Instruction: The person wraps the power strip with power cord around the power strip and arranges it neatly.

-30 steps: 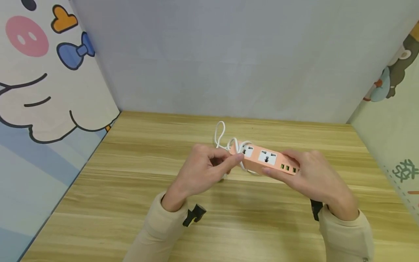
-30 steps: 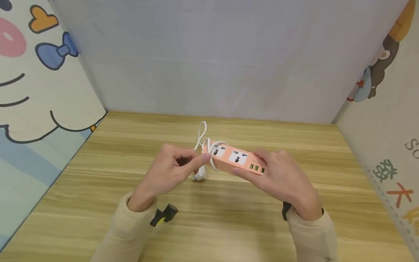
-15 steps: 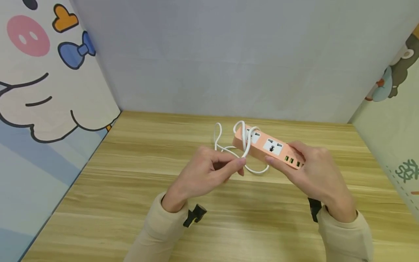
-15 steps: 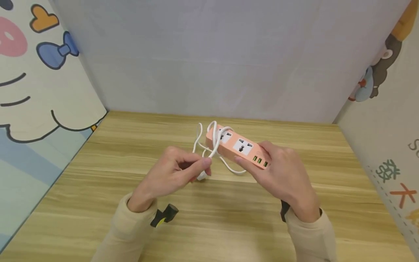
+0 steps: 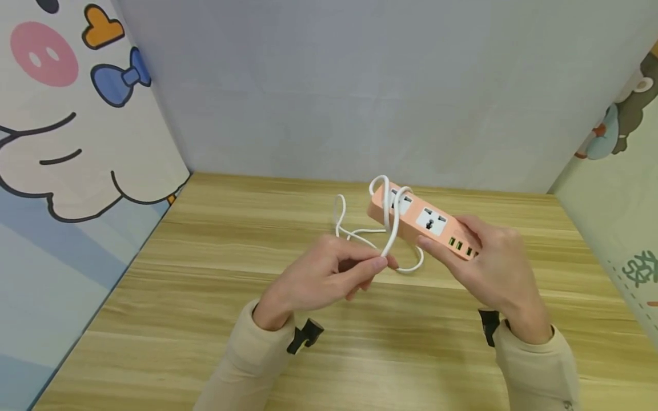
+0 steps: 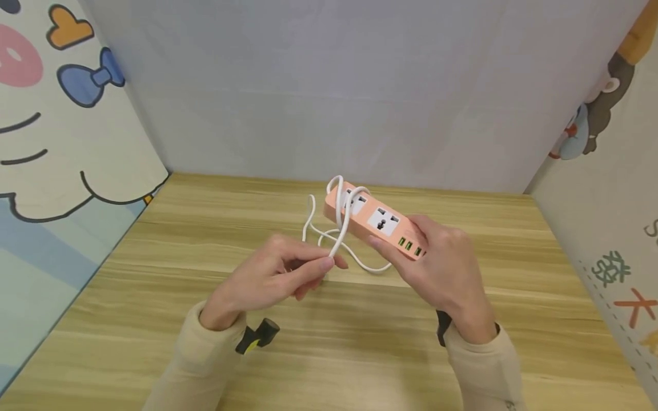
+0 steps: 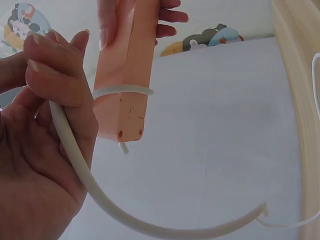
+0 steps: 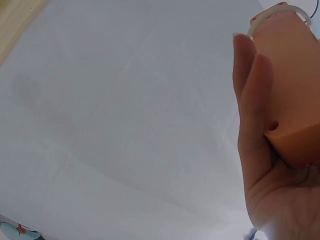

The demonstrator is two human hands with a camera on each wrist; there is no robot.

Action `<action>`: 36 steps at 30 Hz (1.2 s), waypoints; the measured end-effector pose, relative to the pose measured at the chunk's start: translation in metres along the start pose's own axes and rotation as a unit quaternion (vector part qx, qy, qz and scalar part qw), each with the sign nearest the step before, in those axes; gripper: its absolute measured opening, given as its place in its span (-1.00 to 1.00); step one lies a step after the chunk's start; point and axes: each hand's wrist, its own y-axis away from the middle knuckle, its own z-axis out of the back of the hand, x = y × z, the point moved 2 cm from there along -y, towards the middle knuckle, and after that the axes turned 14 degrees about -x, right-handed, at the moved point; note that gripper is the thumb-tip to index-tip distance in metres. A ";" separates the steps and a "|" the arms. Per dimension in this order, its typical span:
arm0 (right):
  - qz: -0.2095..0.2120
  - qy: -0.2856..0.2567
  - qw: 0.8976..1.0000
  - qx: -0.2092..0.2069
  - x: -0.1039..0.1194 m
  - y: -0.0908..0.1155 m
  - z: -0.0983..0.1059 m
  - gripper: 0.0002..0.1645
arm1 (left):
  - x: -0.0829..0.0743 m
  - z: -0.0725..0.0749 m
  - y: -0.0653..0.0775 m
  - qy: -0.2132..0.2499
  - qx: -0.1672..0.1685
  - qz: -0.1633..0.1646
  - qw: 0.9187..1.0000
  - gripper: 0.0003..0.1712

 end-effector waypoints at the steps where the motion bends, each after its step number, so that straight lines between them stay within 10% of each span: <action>1: -0.003 -0.006 1.000 -0.007 0.000 0.000 0.000 -0.64 | 0.000 0.000 0.000 0.004 0.006 0.001 1.000 -0.75; 25: -0.090 -0.089 0.978 -0.164 -0.003 -0.003 0.014 -0.57 | 0.016 0.003 -0.002 0.091 0.092 0.110 0.985 -0.63; 36: -0.065 -0.114 0.975 -0.180 0.001 -0.001 0.017 -0.57 | 0.029 0.005 -0.005 0.060 0.063 0.138 0.987 -0.68</action>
